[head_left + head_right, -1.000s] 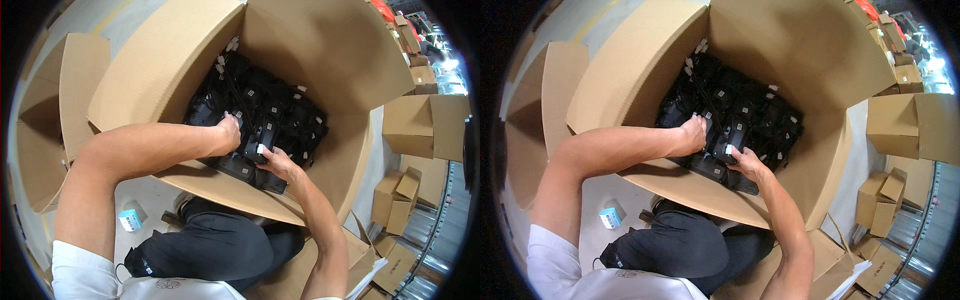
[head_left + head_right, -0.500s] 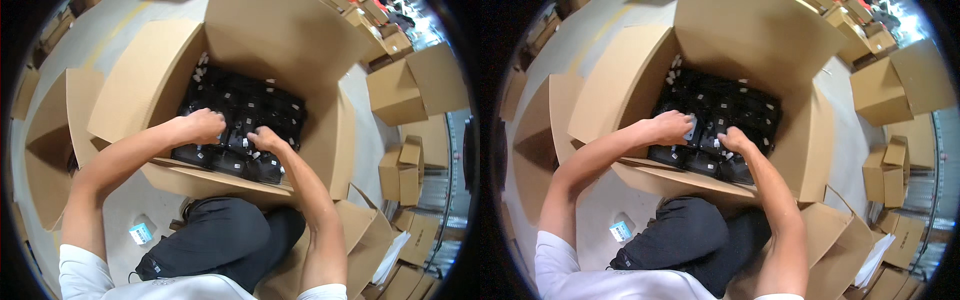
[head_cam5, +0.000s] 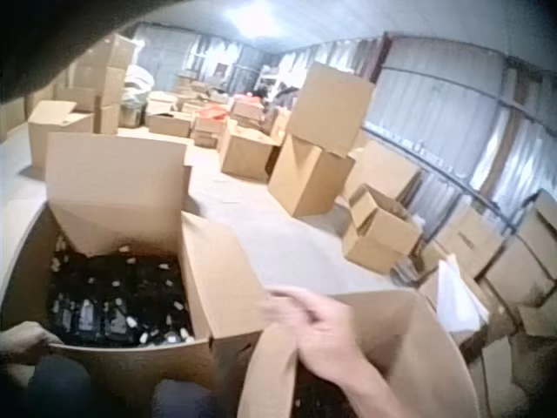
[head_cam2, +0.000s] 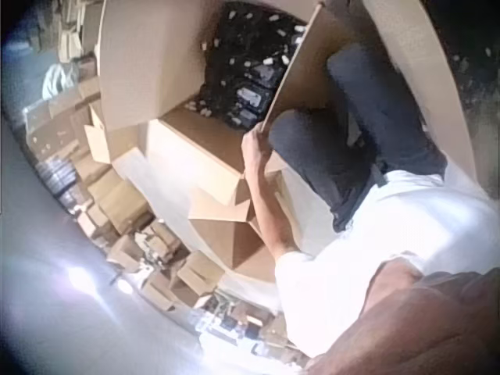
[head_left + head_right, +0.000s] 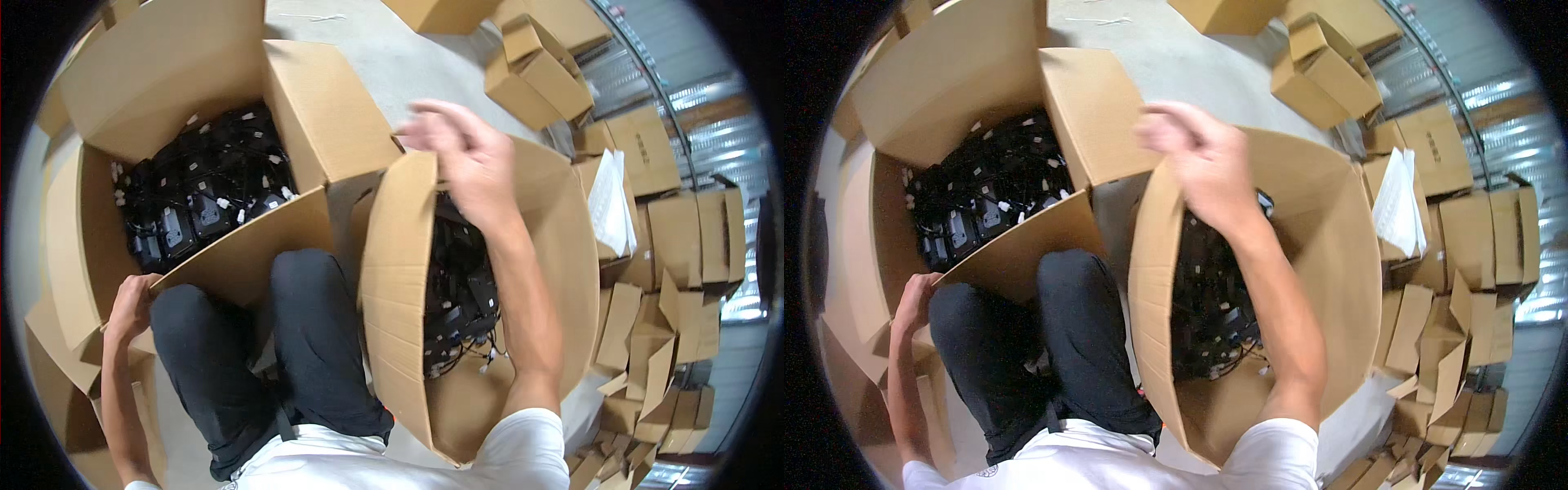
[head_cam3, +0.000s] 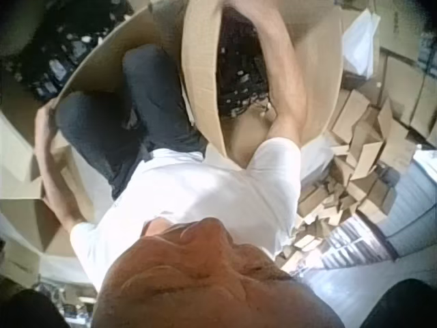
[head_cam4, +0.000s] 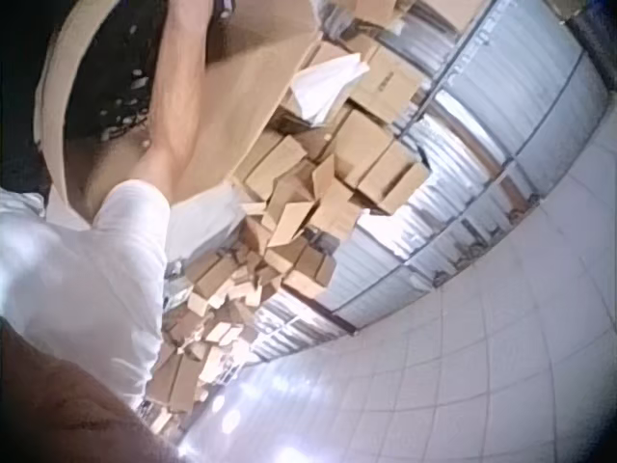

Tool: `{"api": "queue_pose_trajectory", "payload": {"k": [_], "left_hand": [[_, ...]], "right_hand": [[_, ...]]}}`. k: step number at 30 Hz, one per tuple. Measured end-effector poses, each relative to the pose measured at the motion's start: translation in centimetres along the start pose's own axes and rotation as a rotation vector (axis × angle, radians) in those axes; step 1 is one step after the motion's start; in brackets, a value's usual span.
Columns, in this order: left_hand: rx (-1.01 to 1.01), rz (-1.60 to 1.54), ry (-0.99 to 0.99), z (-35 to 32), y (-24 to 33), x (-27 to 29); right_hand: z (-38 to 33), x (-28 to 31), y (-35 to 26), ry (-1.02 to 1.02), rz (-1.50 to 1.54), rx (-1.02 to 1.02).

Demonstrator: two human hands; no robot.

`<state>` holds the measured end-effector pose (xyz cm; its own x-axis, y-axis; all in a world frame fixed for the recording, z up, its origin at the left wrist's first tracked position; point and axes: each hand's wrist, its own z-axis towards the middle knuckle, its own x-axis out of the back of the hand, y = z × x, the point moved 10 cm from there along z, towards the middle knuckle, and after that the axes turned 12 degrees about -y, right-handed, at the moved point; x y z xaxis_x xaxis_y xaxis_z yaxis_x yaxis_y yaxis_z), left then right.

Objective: The person packs electronic devices and their cables into cardboard shipping boxes by hand.

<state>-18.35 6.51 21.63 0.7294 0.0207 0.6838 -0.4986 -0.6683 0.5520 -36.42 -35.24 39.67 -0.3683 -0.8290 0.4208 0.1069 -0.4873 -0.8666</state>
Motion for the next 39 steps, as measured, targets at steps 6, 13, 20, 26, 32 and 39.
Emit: {"api": "queue_pose_trajectory", "payload": {"k": [6,13,20,26,32,39], "left_hand": [[-0.068,-0.157,0.003,1.5,-0.8,-0.6],[0.003,-0.072,0.045,1.1,-5.2,-1.3],[0.244,0.004,-0.002,0.3,-4.7,-0.4],[0.191,-0.076,0.077,-0.3,1.8,-0.6],[0.190,-0.442,-0.008,0.2,-1.7,-1.7],[0.252,-0.002,-0.024,-1.8,-5.9,0.1]], "right_hand": [[-24.8,11.7,25.6,0.300,-0.155,-0.775],[-34.9,1.2,31.5,0.019,-0.783,-0.961],[-30.5,-5.5,32.3,0.155,-0.478,-0.602],[-30.4,-7.9,37.3,0.121,-0.309,-0.832],[-27.2,-7.0,32.0,-0.019,-0.660,-0.535],[-25.5,-3.6,40.3,-0.016,-0.120,-0.766]]}}
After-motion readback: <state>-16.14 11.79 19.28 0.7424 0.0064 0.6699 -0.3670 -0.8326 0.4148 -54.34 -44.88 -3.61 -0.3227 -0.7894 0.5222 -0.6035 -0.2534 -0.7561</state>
